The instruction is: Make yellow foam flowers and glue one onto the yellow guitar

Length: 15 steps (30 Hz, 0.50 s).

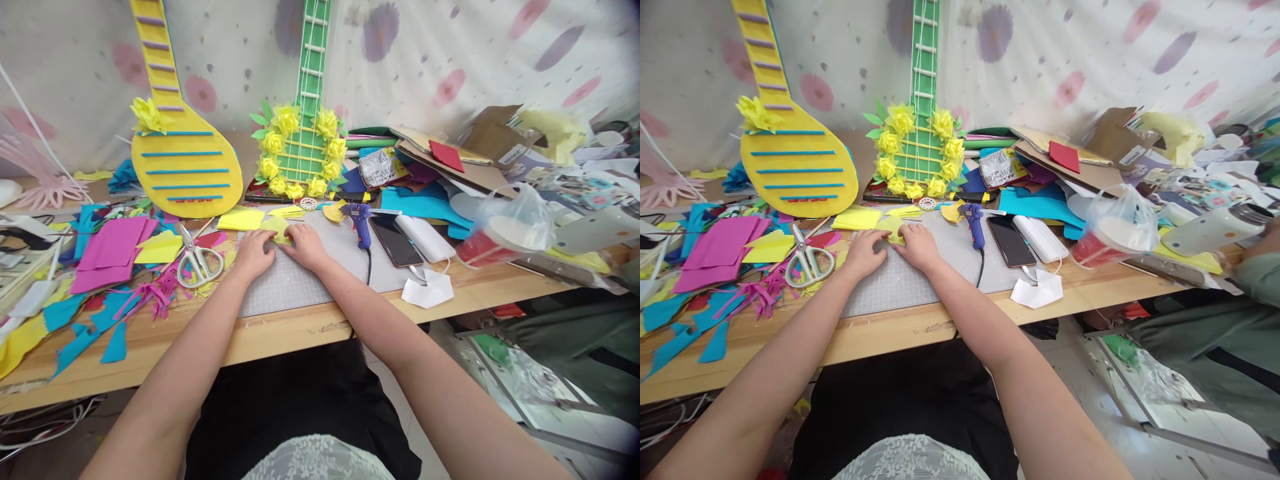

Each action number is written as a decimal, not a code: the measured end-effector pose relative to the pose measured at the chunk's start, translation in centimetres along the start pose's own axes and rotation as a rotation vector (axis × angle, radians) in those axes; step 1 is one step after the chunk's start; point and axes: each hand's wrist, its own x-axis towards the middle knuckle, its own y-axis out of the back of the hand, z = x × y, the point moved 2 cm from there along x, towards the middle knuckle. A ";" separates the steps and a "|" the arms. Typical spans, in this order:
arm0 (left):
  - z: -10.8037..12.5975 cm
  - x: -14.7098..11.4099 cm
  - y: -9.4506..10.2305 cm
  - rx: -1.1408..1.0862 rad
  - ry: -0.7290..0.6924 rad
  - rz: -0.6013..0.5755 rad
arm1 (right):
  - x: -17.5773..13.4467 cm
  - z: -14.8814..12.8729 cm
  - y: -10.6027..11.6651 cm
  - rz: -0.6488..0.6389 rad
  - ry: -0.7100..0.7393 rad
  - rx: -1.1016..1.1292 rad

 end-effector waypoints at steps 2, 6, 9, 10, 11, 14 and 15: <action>-0.2 0.1 0.0 -0.028 -0.011 0.022 | 0.1 0.1 0.0 -0.003 -0.004 0.014; -0.3 0.4 -0.2 -0.060 -0.022 0.037 | 0.2 0.3 0.2 -0.022 -0.020 0.088; -0.2 0.8 -0.5 -0.060 0.000 0.003 | 0.3 0.6 0.4 -0.036 -0.090 0.201; -0.2 0.9 -0.6 -0.057 0.014 -0.008 | 0.4 0.7 0.4 -0.041 -0.119 0.246; -0.2 1.0 -0.7 -0.054 0.033 -0.015 | 0.4 0.8 0.4 -0.046 -0.146 0.284; -0.1 1.3 -0.9 -0.041 0.091 -0.017 | 0.5 0.9 0.4 -0.047 -0.202 0.339; 0.0 1.4 -0.9 -0.034 0.108 -0.014 | 0.5 1.0 0.4 -0.042 -0.211 0.347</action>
